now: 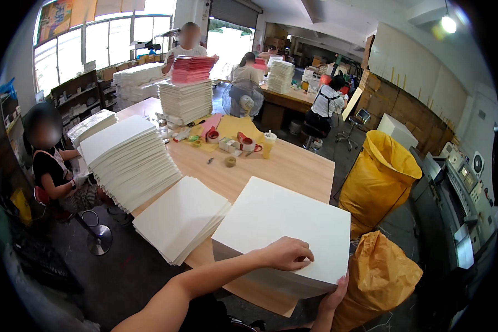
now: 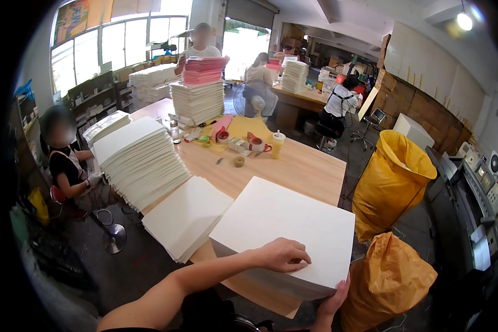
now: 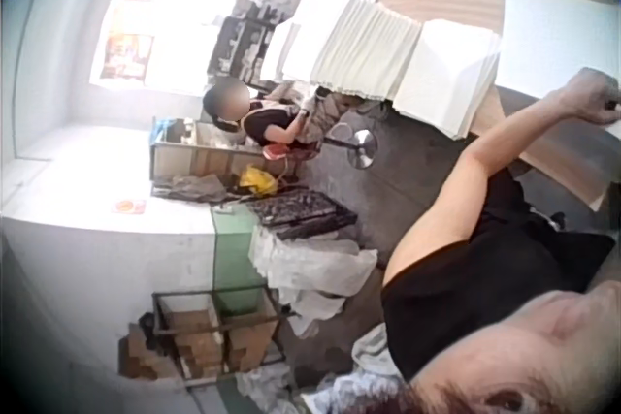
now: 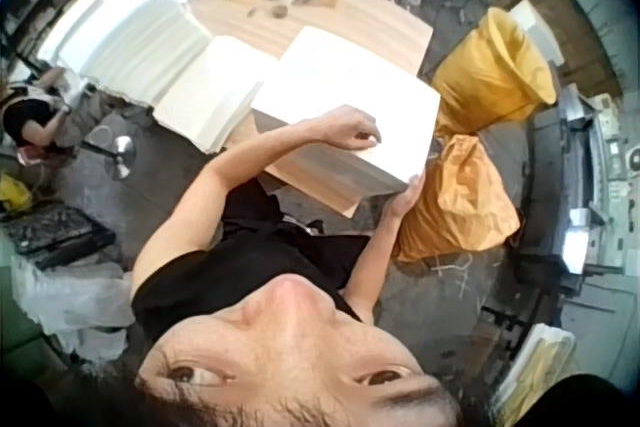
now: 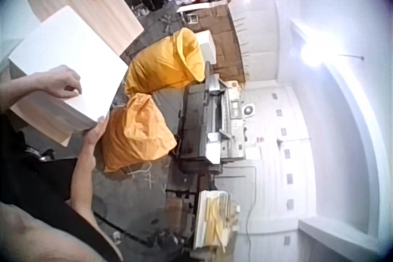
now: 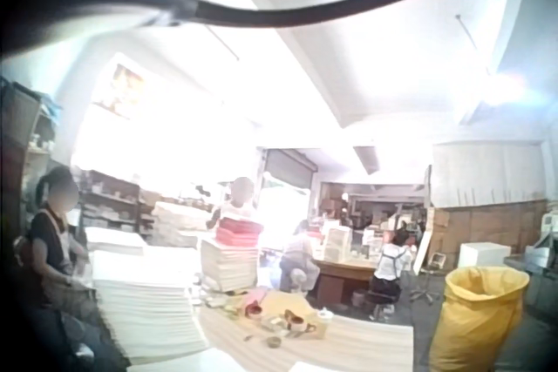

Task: The person repeatedly picks up stacks of white paper sheets from a table, separates them into smaller bundles, and places them back down. The process involves handling the paper by hand and organizing it into neat piles.

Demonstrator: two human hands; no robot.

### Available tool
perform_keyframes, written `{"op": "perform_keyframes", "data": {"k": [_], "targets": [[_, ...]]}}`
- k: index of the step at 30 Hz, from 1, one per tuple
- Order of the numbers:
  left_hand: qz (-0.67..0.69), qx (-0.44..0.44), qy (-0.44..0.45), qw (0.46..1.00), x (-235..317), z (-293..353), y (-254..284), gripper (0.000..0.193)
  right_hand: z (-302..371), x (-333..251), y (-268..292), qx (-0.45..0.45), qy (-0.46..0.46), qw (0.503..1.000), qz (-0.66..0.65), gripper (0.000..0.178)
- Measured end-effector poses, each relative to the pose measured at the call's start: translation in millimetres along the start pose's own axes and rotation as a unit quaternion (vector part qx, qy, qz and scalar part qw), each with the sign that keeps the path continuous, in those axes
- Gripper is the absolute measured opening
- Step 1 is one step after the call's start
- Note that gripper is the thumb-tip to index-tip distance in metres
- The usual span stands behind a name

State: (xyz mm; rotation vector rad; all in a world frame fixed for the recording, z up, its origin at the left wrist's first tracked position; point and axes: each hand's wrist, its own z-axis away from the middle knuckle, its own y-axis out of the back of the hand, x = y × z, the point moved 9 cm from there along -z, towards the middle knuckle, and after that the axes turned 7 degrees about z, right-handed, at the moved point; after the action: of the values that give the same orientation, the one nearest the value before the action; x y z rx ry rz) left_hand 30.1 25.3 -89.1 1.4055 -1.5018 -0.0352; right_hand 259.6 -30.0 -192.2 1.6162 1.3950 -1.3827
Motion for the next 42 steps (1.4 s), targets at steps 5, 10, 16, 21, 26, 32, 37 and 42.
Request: {"op": "perform_keyframes", "data": {"k": [5,10,16,21,26,32,37,42], "targets": [[0.043,0.02,0.012,0.999,-0.8,-3.0,0.5,0.014,-3.0,-9.5,60.6,0.025,0.026,0.971,0.237,0.039],[0.028,0.036,-0.007,0.999,5.0,-1.2,2.2,0.014,-13.8,-85.0,31.3,-0.098,-0.036,0.833,0.544,0.043],[0.045,0.061,-0.018,0.997,6.4,4.2,10.0,0.015,-33.5,-123.1,-3.3,-0.019,-0.012,0.884,0.466,0.048],[0.063,0.042,0.011,0.997,1.0,0.1,2.4,0.017,-30.3,-78.2,-17.7,0.047,-0.066,0.987,0.139,0.037],[0.073,0.059,0.014,0.995,-7.1,3.8,9.3,0.026,-41.4,-84.4,-34.2,0.025,-0.039,0.977,0.21,0.031],[0.109,0.027,0.011,0.994,11.0,-2.3,15.3,0.056,-47.1,-86.3,-38.7,0.02,-0.139,0.989,-0.033,0.033],[0.165,0.024,0.042,0.985,-0.8,0.0,11.4,0.054,-49.0,-87.5,-38.7,-0.001,-0.125,0.992,-0.017,0.037],[0.174,0.031,0.054,0.983,-1.6,0.9,14.8,0.049,-45.4,-93.0,-40.5,-0.002,-0.114,0.993,-0.013,0.04]]}}
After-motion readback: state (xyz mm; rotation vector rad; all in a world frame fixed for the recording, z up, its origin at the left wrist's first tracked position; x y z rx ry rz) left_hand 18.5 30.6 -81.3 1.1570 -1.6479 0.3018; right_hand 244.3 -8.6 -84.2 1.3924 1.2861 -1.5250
